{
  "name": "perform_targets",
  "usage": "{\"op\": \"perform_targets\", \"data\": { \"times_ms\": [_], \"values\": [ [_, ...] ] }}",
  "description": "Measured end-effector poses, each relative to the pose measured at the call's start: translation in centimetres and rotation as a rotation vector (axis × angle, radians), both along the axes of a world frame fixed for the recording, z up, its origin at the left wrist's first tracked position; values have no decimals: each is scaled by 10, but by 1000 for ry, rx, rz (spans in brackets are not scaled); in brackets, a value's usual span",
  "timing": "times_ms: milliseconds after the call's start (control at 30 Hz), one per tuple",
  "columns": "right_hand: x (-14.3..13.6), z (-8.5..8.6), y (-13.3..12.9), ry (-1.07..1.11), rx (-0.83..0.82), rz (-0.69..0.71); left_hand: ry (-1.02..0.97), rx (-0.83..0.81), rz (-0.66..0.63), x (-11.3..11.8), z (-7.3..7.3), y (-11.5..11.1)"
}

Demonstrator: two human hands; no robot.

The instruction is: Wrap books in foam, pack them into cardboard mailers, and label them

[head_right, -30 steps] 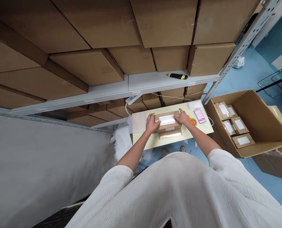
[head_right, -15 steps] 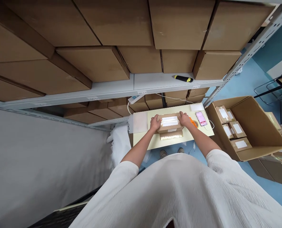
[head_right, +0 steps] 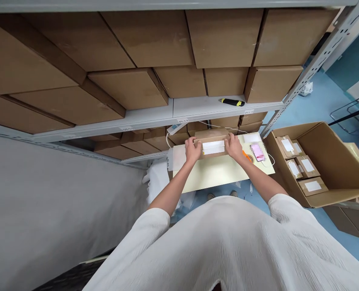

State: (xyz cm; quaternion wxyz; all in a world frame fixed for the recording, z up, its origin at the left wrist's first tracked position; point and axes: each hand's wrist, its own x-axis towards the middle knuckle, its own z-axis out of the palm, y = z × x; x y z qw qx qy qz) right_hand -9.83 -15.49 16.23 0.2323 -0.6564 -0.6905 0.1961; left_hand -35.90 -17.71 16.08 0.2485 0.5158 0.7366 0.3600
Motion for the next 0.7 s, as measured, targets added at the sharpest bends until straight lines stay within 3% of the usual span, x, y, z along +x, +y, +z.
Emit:
{"op": "perform_targets", "data": {
  "times_ms": [100,267,400,533,700],
  "values": [
    [1,-14,-23,20,-25,59,-2,-26,10,2,-11,-17],
    [4,-44,-68,-35,-247,89,14,-194,8,9,-45,-50],
    [9,-56,-88,-74,-337,75,44,-279,-5,13,-69,-73],
    [18,-63,-82,-120,-455,34,14,-401,-10,8,-80,-76],
    [24,-72,-46,23,-450,-36,-59,-370,17,-2,-80,-43]
  ]
}}
